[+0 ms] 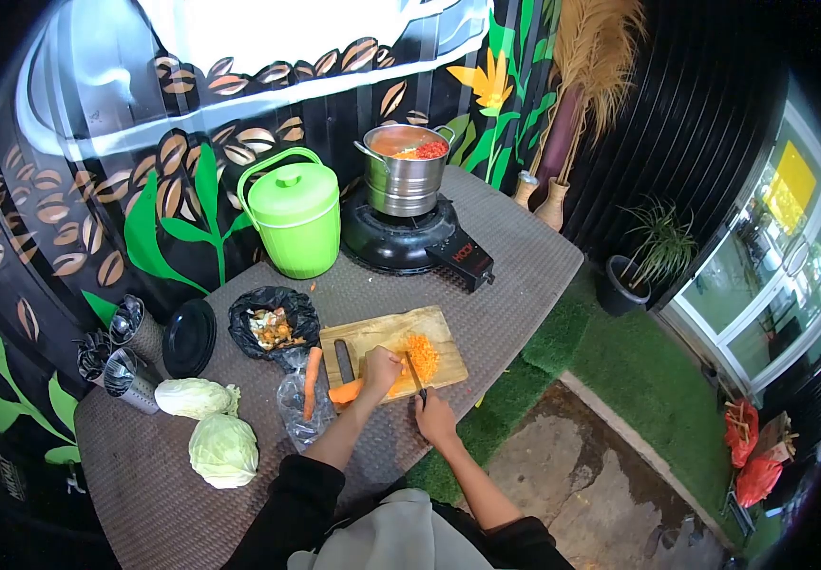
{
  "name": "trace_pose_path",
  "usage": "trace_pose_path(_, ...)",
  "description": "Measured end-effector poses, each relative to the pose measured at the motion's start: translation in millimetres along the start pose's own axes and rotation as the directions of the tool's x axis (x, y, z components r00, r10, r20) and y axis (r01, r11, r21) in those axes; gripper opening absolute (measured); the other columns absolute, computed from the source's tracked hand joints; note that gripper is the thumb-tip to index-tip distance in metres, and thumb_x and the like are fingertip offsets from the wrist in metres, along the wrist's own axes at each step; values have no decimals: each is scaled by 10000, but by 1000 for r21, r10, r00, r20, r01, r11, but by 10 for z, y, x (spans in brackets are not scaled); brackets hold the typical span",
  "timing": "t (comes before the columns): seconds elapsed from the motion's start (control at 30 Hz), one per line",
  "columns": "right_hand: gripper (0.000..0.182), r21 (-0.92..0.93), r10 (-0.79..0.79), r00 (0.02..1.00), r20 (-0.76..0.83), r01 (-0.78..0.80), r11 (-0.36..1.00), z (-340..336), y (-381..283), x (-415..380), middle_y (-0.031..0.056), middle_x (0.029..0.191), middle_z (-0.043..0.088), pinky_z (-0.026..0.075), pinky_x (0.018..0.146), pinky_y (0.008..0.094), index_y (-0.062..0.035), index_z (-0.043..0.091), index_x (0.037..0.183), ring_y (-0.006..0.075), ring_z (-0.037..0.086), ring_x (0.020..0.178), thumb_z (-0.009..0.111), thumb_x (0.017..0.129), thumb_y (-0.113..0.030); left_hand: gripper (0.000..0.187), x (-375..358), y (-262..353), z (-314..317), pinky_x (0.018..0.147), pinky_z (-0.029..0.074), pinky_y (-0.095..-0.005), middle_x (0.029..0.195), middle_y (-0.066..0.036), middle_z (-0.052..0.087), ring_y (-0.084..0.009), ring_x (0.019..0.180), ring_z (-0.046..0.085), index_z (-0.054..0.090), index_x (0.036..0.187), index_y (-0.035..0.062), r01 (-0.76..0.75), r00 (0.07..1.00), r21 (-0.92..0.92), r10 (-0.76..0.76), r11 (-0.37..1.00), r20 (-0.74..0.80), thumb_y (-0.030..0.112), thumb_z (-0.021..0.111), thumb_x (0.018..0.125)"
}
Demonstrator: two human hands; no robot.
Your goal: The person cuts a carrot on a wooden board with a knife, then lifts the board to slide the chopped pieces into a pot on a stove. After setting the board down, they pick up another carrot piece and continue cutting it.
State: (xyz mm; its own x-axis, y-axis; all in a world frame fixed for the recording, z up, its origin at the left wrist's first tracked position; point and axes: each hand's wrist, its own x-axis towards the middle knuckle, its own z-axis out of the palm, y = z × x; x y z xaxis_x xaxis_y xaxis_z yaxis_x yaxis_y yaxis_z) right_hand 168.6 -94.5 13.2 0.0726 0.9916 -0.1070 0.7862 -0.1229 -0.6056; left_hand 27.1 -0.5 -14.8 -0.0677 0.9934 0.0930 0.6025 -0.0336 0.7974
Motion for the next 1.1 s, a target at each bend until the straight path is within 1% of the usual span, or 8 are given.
trace_pose_path(0.07, 360, -112, 2, 996, 86, 8, 994, -81, -74, 38, 279, 886, 624, 484, 754, 506, 13, 498, 1073, 431, 609, 848, 450, 911, -305, 139, -25, 62, -7, 559, 513, -274, 633, -109, 669, -167, 560, 658, 698, 767, -1, 32, 998, 27, -31, 999, -57, 108, 710, 684)
trace_pose_path(0.2, 367, -80, -21, 996, 83, 27, 996, -83, -92, 123, 296, 875, 611, 475, 752, 529, 20, 486, 1083, 462, 596, 837, 458, 904, -299, 101, -17, 9, 31, 540, 511, -272, 624, -109, 667, -166, 544, 657, 687, 710, 2, 37, 996, 57, -31, 998, -89, 94, 712, 678)
trace_pose_path(0.4, 363, -94, 0, 990, 140, 13, 995, -105, -181, 137, 297, 882, 609, 477, 754, 526, 47, 483, 1049, 455, 600, 846, 443, 907, -285, 91, 30, 90, -50, 509, 511, -263, 597, -101, 659, -155, 494, 646, 663, 646, -7, 204, 979, -70, -203, 976, 25, 73, 698, 671)
trace_pose_path(0.47, 360, -104, -12, 996, 93, 22, 994, -73, -210, 104, 301, 863, 612, 481, 747, 524, 57, 474, 1033, 456, 604, 833, 435, 914, -281, 94, 44, 96, -62, 536, 513, -260, 527, -86, 632, -154, 471, 633, 662, 575, 42, 248, 969, -124, -245, 961, 42, 98, 702, 638)
trace_pose_path(0.7, 357, -78, 72, 993, 94, -65, 995, 145, -260, 20, 310, 908, 608, 480, 770, 514, 48, 469, 1054, 439, 612, 871, 400, 943, -284, 96, 101, 37, -53, 512, 508, -256, 518, -82, 628, -140, 455, 625, 673, 584, 37, 278, 960, -136, -272, 951, 58, 113, 715, 624)
trace_pose_path(0.9, 331, -59, -61, 994, 89, 67, 996, 67, -215, 219, 293, 838, 621, 495, 735, 502, 53, 443, 1043, 452, 616, 817, 396, 941, -259, 119, 225, -139, -4, 518, 507, -282, 525, -71, 633, -154, 465, 619, 694, 590, 76, 237, 967, -24, -233, 971, 103, 183, 745, 587)
trace_pose_path(0.97, 313, -94, -25, 998, 54, 30, 995, 111, -250, 161, 286, 835, 623, 492, 741, 499, 47, 455, 1019, 445, 617, 818, 401, 935, -250, 127, 228, -79, -60, 527, 506, -290, 530, -62, 635, -165, 494, 629, 706, 606, 92, 302, 943, 30, -303, 953, 140, 205, 750, 571)
trace_pose_path(1.1, 310, -124, 102, 990, 94, -90, 988, 133, -363, 107, 292, 874, 618, 483, 766, 497, 49, 466, 1012, 438, 613, 845, 412, 927, -244, 121, 243, -79, -56, 526, 502, -292, 549, -62, 643, -179, 513, 636, 718, 629, 107, 283, 948, 44, -286, 958, 136, 203, 752, 564)
